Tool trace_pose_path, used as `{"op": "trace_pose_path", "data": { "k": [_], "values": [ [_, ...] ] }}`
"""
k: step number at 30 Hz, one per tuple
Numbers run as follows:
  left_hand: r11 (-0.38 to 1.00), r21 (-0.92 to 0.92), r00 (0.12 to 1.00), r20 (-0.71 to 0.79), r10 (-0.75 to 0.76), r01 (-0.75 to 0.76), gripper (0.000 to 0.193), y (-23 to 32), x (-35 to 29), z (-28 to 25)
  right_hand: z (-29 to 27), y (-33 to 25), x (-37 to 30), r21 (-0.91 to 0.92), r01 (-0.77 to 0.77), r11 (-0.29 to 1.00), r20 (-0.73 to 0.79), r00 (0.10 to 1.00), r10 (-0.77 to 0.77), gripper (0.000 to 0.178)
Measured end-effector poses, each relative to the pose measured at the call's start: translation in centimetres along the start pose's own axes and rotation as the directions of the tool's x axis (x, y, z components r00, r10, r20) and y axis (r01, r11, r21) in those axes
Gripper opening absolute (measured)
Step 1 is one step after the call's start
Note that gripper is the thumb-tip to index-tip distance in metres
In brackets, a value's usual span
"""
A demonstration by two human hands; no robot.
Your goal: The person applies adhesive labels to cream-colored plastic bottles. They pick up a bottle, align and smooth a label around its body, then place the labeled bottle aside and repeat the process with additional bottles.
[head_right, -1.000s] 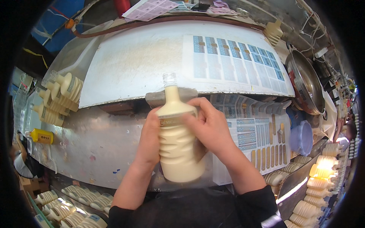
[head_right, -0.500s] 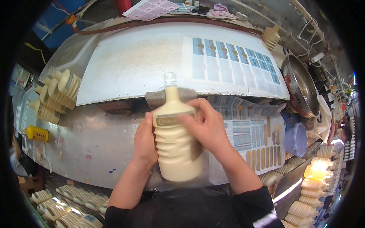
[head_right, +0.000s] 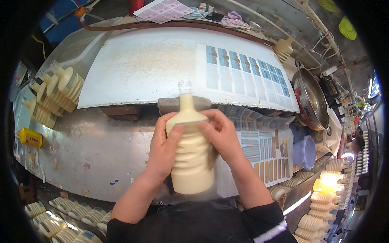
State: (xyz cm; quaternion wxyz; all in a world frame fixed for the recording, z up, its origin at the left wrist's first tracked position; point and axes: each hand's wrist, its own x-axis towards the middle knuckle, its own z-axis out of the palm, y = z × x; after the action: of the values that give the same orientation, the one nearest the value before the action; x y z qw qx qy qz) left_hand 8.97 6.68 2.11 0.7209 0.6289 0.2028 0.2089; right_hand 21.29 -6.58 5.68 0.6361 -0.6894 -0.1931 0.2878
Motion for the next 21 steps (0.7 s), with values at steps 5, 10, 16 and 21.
{"op": "trace_pose_path", "data": {
  "k": [5,10,16,21],
  "values": [
    [0.942,-0.317,0.994,0.008,-0.113,0.109,0.038,0.4,-0.3,0.1,-0.9,-0.1,-0.1,-0.082,-0.009,0.997,-0.007,1.000,0.008,0.031],
    [0.833,-0.532,0.986,0.033,-0.162,0.155,0.041,0.9,-0.4,-0.3,-3.2,-3.5,-0.1,0.202,0.024,0.979,-0.189,0.982,0.015,0.021],
    [0.842,-0.493,0.971,0.020,-0.238,0.217,0.037,1.2,-0.5,-0.1,1.5,-4.4,-3.0,-0.689,0.681,0.249,0.249,0.545,-0.801,0.027],
    [0.738,-0.647,0.965,-0.012,-0.261,0.192,0.036,0.2,-0.3,-0.4,4.2,-5.7,-4.3,-0.584,0.807,-0.085,0.601,0.360,-0.713,0.030]
  ]
}}
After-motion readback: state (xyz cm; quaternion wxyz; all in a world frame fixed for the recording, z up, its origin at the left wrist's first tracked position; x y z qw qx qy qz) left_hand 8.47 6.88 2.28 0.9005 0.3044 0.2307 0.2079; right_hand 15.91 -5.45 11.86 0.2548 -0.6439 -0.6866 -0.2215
